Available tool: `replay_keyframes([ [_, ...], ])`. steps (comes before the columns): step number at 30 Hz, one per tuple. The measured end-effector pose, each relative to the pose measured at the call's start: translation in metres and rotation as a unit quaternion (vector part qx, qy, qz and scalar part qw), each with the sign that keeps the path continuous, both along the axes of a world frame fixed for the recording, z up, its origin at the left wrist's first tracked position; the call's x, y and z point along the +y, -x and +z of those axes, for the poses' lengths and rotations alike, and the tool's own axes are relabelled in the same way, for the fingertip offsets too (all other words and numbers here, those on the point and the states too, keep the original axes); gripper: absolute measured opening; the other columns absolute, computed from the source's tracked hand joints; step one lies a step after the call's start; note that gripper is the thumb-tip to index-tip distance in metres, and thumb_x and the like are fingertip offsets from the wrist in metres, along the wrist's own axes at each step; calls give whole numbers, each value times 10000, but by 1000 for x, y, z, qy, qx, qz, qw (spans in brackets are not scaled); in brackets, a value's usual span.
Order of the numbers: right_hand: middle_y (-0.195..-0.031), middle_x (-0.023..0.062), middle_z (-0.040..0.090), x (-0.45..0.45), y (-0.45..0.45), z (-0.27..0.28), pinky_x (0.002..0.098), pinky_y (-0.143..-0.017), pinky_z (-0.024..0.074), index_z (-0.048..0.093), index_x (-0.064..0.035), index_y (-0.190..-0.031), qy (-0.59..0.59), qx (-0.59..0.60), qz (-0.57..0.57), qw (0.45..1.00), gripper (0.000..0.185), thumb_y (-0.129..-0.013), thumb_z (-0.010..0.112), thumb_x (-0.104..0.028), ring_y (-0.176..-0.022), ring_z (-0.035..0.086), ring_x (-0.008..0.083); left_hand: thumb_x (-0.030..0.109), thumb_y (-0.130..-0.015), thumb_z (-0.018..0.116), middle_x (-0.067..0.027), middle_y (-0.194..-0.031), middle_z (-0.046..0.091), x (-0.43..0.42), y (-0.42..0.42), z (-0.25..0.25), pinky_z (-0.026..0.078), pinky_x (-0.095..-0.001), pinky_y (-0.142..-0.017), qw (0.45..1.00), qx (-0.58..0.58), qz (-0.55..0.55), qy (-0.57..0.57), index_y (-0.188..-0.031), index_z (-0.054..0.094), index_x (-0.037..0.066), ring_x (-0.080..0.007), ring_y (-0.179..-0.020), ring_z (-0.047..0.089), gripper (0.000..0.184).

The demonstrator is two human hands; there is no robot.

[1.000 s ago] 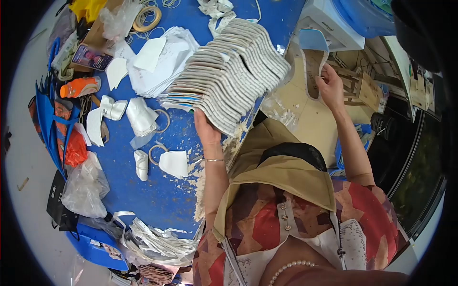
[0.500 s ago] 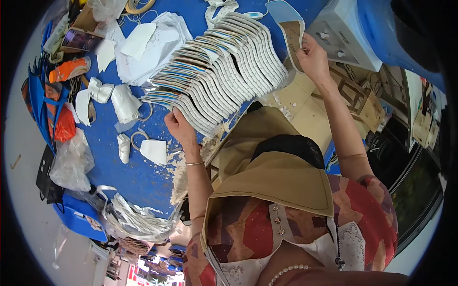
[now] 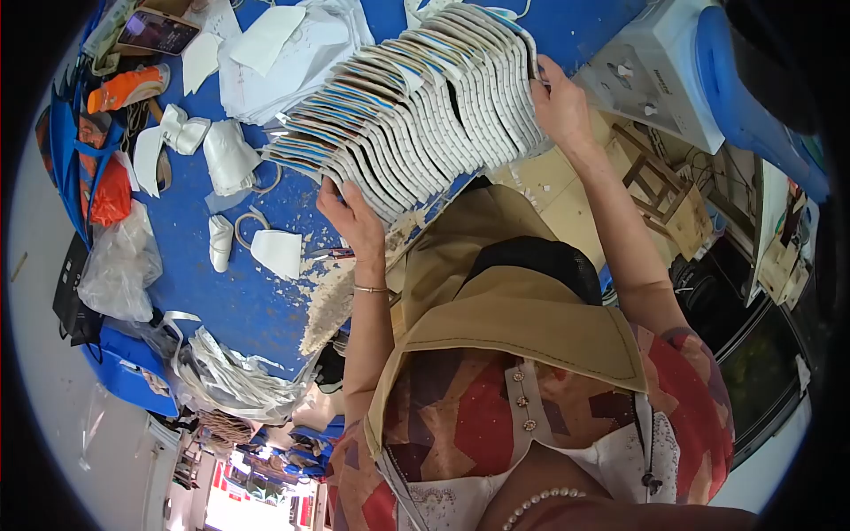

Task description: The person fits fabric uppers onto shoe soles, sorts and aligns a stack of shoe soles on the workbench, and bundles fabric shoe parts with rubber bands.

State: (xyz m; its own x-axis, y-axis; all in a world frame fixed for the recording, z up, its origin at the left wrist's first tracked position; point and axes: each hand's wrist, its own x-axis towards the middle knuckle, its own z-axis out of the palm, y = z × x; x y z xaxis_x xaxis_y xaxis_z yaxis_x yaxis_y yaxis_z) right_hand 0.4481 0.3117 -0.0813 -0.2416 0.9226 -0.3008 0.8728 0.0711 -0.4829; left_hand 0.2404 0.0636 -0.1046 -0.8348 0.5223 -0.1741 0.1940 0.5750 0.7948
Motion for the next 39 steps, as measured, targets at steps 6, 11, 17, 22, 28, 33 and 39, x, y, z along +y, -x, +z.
replay_keyframes([
  [6, -945, 125, 680, -3, 0, 6, 338, -725, 502, 581, -70, -1190, 25, 75, -29, 996, 339, -861, 532, -135, -785, 635, 276, 167, -944, 497, -175, -1206, 464, 8, -3, 17, 355, -329, -958, 994, -43, 87, -40, -1247, 430, -56, -238, -1081, 456, 382],
  [11, -963, 105, 677, -4, -1, -2, 292, -728, 496, 599, -51, -1165, 45, 132, -46, 989, 314, -871, 550, -149, -809, 626, 214, 94, -893, 544, -168, -1240, 487, 21, 11, 36, 351, -328, -969, 989, 134, 18, -53, -1212, 489, -12, -241, -1110, 468, 340],
  [17, -960, 94, 673, -2, -5, -13, 255, -719, 488, 600, -28, -1159, 61, 195, -77, 976, 307, -874, 558, -133, -802, 609, 168, 38, -784, 599, -85, -1214, 531, 76, 28, 63, 323, -374, -1009, 944, 226, -223, -93, -1105, 584, 72, -270, -1118, 462, 323],
  [22, -964, 92, 671, -2, -4, -15, 243, -715, 486, 602, -17, -1154, 51, 211, -88, 972, 303, -873, 568, -125, -799, 604, 153, 35, -745, 622, -37, -1192, 564, 108, 21, 63, 305, -409, -1020, 911, 242, -316, -106, -1017, 634, 108, -268, -1132, 459, 282],
  [28, -966, 87, 672, -5, -3, -14, 235, -712, 483, 604, -16, -1150, 58, 221, -94, 969, 296, -873, 577, -114, -796, 601, 142, 45, -744, 634, -11, -1208, 575, 110, 10, 63, 278, -445, -1039, 897, 230, -368, -80, -994, 652, 119, -263, -1167, 451, 261],
  [33, -1014, 86, 660, -6, -2, -13, 223, -764, 475, 584, 1, -1174, 69, 220, -93, 969, 300, -891, 570, -98, -852, 598, 134, 48, -749, 632, 4, -1223, 581, 104, 17, 62, 260, -448, -1057, 904, 228, -357, -57, -996, 662, 136, -256, -1196, 442, 264],
  [39, -1059, 85, 649, -5, -2, -9, 215, -819, 470, 566, 16, -1199, 75, 194, -91, 974, 308, -909, 563, -89, -907, 597, 127, 46, -749, 629, 3, -1223, 581, 98, 18, 67, 239, -460, -1071, 904, 233, -356, -43, -991, 668, 141, -261, -1224, 428, 263],
])
